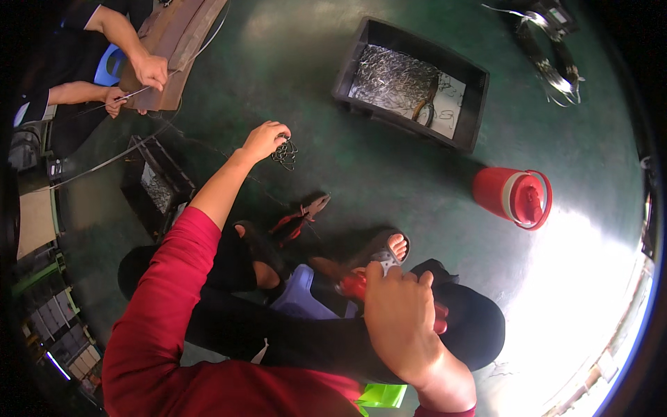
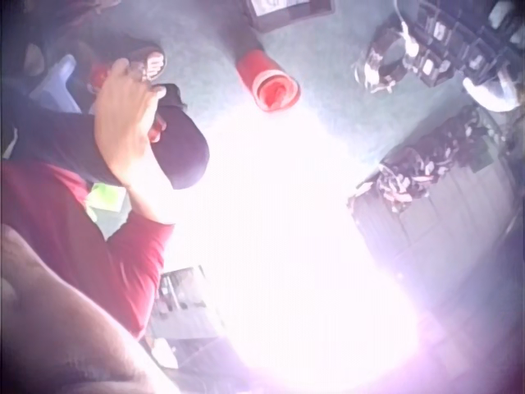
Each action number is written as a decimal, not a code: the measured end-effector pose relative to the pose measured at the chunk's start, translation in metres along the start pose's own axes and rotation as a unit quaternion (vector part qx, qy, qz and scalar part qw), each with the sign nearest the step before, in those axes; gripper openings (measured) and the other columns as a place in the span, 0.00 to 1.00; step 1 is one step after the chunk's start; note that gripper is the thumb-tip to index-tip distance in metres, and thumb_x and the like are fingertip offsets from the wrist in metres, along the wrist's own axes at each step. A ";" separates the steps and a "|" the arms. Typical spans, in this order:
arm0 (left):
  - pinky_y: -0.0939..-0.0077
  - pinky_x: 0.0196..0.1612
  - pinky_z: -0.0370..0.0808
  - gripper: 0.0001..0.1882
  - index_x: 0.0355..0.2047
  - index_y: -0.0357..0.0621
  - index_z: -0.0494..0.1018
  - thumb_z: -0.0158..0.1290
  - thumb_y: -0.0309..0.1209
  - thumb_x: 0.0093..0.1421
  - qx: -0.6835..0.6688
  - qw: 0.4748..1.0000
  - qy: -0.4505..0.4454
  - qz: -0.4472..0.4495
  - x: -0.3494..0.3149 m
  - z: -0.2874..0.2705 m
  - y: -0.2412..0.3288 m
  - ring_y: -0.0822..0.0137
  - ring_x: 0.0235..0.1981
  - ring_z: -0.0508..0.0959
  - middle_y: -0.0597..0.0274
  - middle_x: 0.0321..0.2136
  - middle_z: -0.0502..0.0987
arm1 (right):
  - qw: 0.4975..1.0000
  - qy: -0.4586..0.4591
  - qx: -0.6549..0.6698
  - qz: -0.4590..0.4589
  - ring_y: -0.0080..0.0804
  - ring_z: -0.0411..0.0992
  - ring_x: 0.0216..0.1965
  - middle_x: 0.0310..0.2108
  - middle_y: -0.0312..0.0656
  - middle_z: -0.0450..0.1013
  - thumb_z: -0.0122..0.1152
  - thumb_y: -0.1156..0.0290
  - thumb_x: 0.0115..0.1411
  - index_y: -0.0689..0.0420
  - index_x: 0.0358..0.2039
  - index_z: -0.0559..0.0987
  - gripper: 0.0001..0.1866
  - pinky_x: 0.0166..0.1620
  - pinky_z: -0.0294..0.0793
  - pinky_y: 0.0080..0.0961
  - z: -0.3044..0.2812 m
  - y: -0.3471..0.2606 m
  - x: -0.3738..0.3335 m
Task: The person sits on a low stool and repeatedly picks up small metal wire pieces from the floor. Using red-handled pliers, they bend each piece into a loop and place it into a black plastic bin. A coworker works on a wooden board in the background.
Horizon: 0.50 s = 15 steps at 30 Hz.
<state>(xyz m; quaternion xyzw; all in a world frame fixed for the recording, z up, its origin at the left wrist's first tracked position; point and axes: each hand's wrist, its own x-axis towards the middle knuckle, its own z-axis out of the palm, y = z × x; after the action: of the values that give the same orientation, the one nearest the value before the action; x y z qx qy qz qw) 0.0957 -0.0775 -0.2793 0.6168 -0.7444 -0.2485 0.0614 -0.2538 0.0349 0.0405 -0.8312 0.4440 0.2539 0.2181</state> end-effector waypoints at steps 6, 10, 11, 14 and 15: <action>0.61 0.48 0.71 0.07 0.33 0.51 0.75 0.58 0.27 0.54 0.076 0.991 -0.091 0.053 0.012 0.017 -0.006 0.61 0.48 0.72 0.65 0.38 0.73 | 1.000 0.013 -0.008 0.017 0.44 0.75 0.28 0.25 0.47 0.73 0.55 0.78 0.52 0.59 0.32 0.70 0.06 0.39 0.71 0.38 0.002 0.003 0.014; 0.61 0.48 0.70 0.04 0.31 0.50 0.74 0.58 0.27 0.54 0.137 0.985 -0.092 0.053 0.016 0.026 -0.008 0.62 0.47 0.71 0.65 0.36 0.72 | 1.000 0.019 0.005 0.014 0.45 0.75 0.29 0.25 0.47 0.73 0.55 0.78 0.52 0.58 0.32 0.70 0.06 0.39 0.71 0.38 0.002 0.003 0.017; 0.62 0.47 0.70 0.05 0.30 0.49 0.73 0.58 0.28 0.54 0.148 0.984 -0.082 0.059 0.015 0.026 -0.008 0.63 0.46 0.71 0.66 0.35 0.72 | 1.000 0.021 0.010 0.010 0.45 0.75 0.29 0.25 0.47 0.73 0.55 0.78 0.52 0.59 0.32 0.70 0.06 0.39 0.71 0.39 0.001 0.002 0.017; 0.61 0.44 0.71 0.06 0.31 0.48 0.72 0.58 0.27 0.55 0.151 0.986 -0.007 0.075 0.009 0.019 -0.004 0.61 0.42 0.73 0.66 0.32 0.73 | 1.000 0.016 0.007 0.013 0.47 0.75 0.29 0.25 0.48 0.73 0.55 0.78 0.52 0.59 0.32 0.70 0.06 0.39 0.71 0.39 -0.001 0.001 0.018; 0.61 0.43 0.72 0.05 0.31 0.47 0.72 0.58 0.27 0.55 0.148 0.987 0.006 0.069 0.005 0.013 0.001 0.60 0.41 0.74 0.66 0.32 0.74 | 0.999 0.025 0.025 0.020 0.48 0.75 0.29 0.25 0.48 0.73 0.55 0.78 0.52 0.59 0.32 0.70 0.07 0.39 0.71 0.40 -0.002 0.001 0.018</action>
<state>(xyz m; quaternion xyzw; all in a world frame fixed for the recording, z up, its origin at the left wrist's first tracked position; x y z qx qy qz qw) 0.0889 -0.0788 -0.2911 0.5676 -0.8134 -0.1266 -0.0088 -0.2457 0.0222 0.0307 -0.8226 0.4720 0.2257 0.2226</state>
